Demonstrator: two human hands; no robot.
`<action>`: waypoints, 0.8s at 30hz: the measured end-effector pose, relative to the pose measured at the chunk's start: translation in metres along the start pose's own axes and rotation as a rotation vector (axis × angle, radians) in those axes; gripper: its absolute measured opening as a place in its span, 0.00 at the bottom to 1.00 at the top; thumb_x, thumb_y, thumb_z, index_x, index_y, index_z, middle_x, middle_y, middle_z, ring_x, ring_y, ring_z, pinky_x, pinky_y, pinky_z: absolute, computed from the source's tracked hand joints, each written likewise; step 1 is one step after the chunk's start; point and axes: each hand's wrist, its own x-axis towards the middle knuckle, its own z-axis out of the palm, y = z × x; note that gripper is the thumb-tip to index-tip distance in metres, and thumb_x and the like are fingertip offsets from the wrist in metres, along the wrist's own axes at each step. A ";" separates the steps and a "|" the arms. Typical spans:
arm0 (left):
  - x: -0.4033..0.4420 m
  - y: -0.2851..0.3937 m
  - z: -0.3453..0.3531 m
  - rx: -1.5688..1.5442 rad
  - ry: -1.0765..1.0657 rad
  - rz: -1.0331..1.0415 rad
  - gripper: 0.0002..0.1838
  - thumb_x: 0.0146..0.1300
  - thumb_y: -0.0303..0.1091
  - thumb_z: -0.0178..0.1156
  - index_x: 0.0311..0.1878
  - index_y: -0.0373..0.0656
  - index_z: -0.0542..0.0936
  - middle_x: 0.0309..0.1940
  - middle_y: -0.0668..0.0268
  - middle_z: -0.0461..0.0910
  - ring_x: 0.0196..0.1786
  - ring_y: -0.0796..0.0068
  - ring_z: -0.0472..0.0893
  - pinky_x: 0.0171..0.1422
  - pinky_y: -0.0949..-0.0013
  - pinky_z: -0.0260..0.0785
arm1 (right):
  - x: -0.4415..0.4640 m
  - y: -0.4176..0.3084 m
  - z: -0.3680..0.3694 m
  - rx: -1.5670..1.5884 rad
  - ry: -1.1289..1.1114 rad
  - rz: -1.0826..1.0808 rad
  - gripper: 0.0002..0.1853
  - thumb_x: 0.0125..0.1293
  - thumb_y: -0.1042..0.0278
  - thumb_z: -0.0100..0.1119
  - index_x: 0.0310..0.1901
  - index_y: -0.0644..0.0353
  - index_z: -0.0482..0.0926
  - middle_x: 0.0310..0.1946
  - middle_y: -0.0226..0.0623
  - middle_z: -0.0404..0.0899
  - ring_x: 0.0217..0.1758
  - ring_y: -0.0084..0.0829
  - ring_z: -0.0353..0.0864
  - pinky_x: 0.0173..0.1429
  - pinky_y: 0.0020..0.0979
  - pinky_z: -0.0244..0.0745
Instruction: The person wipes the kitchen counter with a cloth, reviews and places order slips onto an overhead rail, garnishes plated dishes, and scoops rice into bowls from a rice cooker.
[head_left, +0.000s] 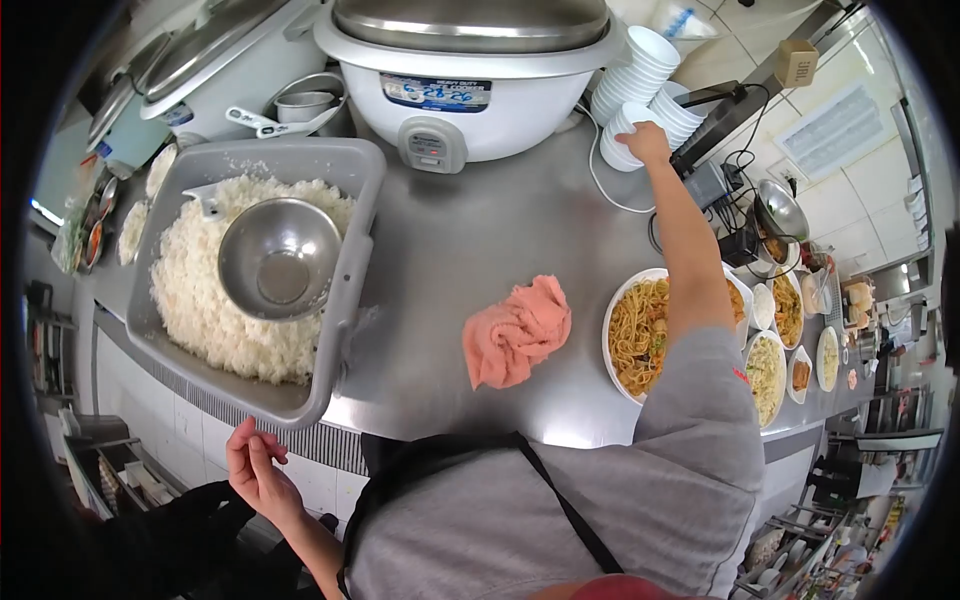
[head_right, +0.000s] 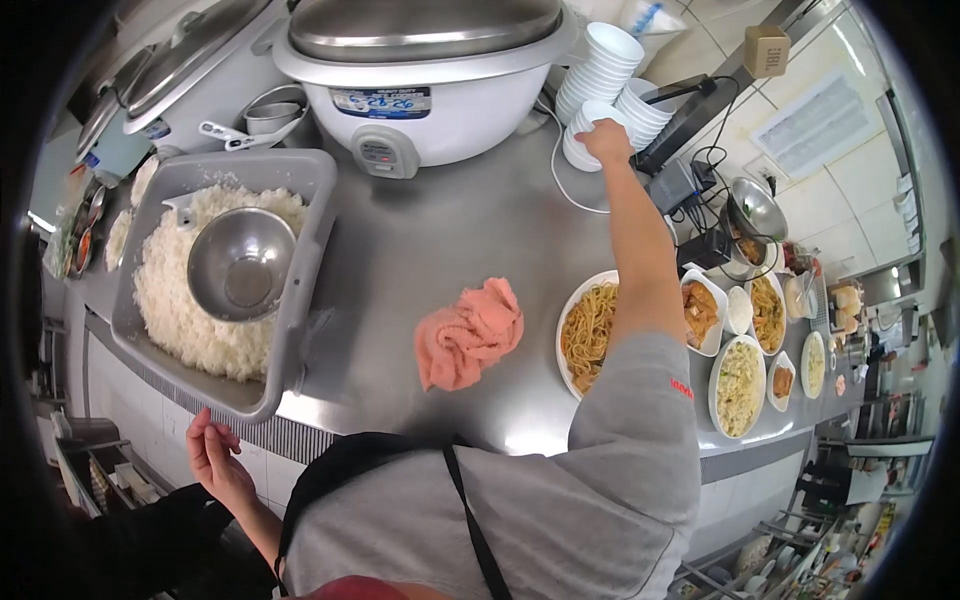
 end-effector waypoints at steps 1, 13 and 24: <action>0.006 0.003 0.009 -0.036 -0.050 0.027 0.10 0.63 0.28 0.47 0.43 0.33 0.73 0.23 0.67 0.71 0.23 0.85 0.66 0.25 0.83 0.56 | 0.006 0.009 0.003 0.095 0.086 -0.018 0.31 0.45 0.45 0.62 0.48 0.59 0.75 0.49 0.44 0.73 0.53 0.42 0.71 0.56 0.35 0.65; 0.032 0.021 0.120 -0.489 -0.762 -0.555 0.24 0.61 0.36 0.50 0.60 0.41 0.61 0.49 0.59 0.68 0.46 0.70 0.73 0.44 0.70 0.68 | -0.191 -0.057 -0.074 0.512 -0.168 -0.768 0.14 0.45 0.66 0.68 0.29 0.65 0.75 0.23 0.40 0.72 0.24 0.31 0.70 0.31 0.28 0.66; 0.032 0.016 0.083 -0.093 -0.778 -0.132 0.31 0.57 0.26 0.54 0.64 0.45 0.55 0.61 0.63 0.57 0.58 0.68 0.65 0.59 0.67 0.59 | -0.281 -0.142 0.031 0.209 -0.388 -1.186 0.11 0.47 0.61 0.62 0.30 0.57 0.80 0.30 0.31 0.74 0.38 0.33 0.72 0.41 0.37 0.62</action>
